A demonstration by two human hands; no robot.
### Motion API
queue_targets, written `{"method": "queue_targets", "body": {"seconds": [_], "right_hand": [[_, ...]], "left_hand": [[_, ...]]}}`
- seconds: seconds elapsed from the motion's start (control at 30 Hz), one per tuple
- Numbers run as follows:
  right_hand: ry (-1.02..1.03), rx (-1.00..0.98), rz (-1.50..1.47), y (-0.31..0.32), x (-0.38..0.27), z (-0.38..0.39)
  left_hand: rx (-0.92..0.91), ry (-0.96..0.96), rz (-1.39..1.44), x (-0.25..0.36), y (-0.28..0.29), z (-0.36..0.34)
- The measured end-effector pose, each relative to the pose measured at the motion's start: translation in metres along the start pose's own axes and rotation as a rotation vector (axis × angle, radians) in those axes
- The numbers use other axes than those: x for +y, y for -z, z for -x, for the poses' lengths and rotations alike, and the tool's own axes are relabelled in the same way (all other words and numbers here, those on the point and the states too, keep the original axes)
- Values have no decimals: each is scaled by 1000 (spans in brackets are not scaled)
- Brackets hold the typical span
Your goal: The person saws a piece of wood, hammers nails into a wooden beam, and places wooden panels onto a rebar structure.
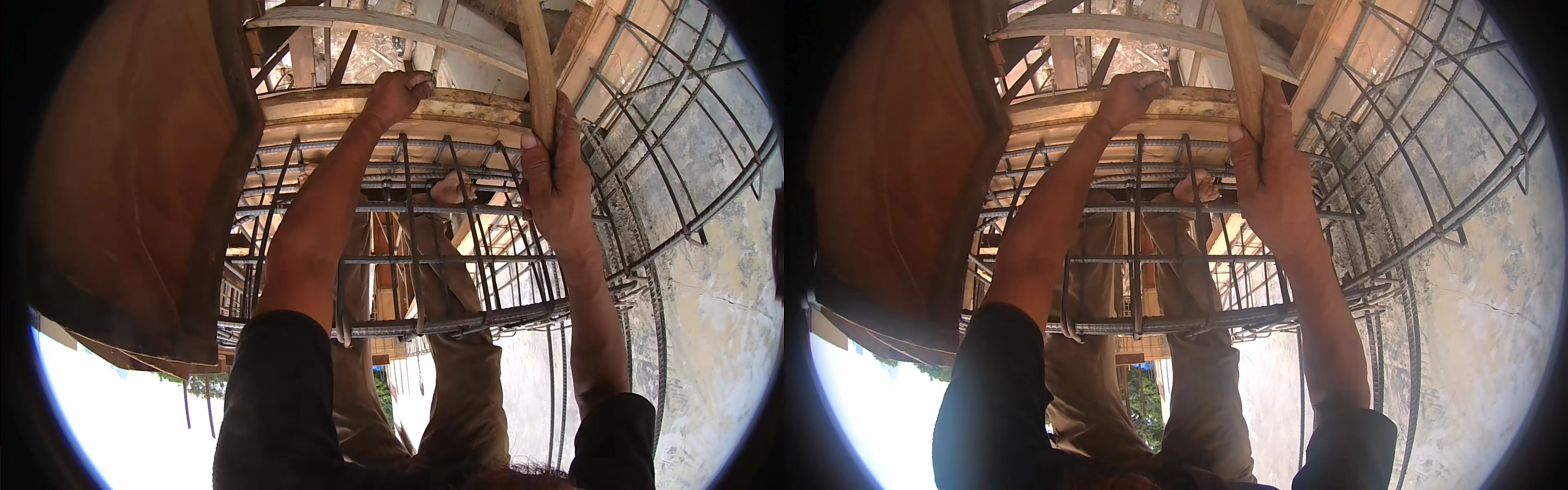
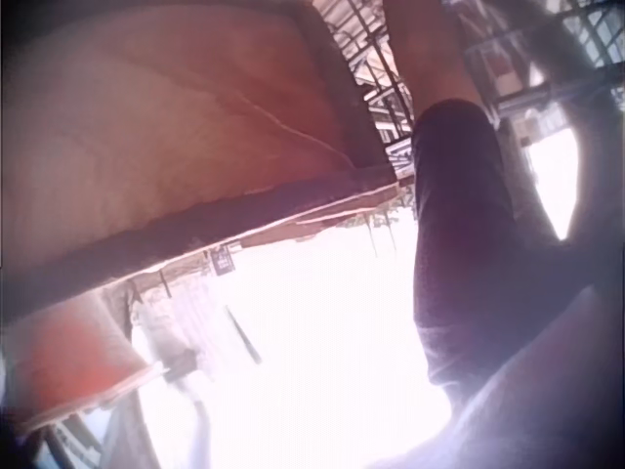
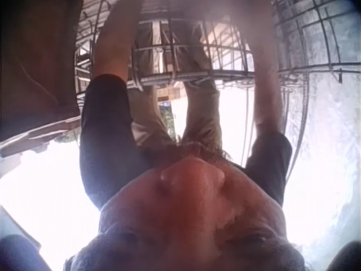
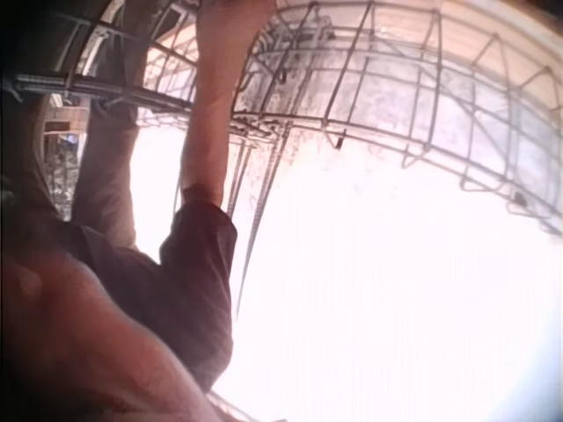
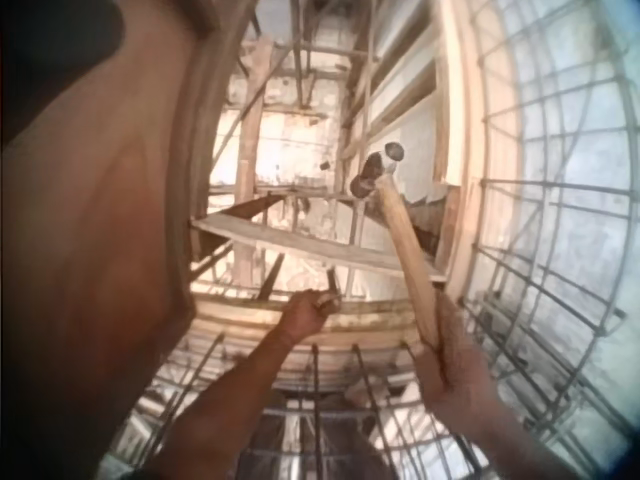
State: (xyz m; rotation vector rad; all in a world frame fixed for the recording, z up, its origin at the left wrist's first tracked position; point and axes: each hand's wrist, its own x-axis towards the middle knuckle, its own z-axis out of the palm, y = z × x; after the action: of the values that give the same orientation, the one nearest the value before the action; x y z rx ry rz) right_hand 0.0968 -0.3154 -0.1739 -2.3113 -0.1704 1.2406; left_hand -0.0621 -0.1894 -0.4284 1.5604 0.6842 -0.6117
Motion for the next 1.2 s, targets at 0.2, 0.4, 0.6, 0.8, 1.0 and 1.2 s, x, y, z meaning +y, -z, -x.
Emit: {"method": "queue_targets", "body": {"seconds": [0.2, 0.4, 0.6, 0.8, 1.0, 1.2], "right_hand": [[-286, -441, 218, 8, 17, -15], [-44, 32, -78, 17, -15, -11], [-182, -404, 288, 6, 35, -18], [-95, 40, -118, 24, -36, -19], [-31, -172, 225, 1, 42, -11], [-274, -280, 267, 8, 48, 2]], "left_hand": [[54, 6, -152, -3, -1, -5], [39, 37, -50, -5, 3, 3], [21, -28, -117, 1, -3, -6], [40, 8, -90, -2, 5, 3], [16, -18, -178, -2, -2, -5], [28, -13, -102, 3, 4, -1]]}}
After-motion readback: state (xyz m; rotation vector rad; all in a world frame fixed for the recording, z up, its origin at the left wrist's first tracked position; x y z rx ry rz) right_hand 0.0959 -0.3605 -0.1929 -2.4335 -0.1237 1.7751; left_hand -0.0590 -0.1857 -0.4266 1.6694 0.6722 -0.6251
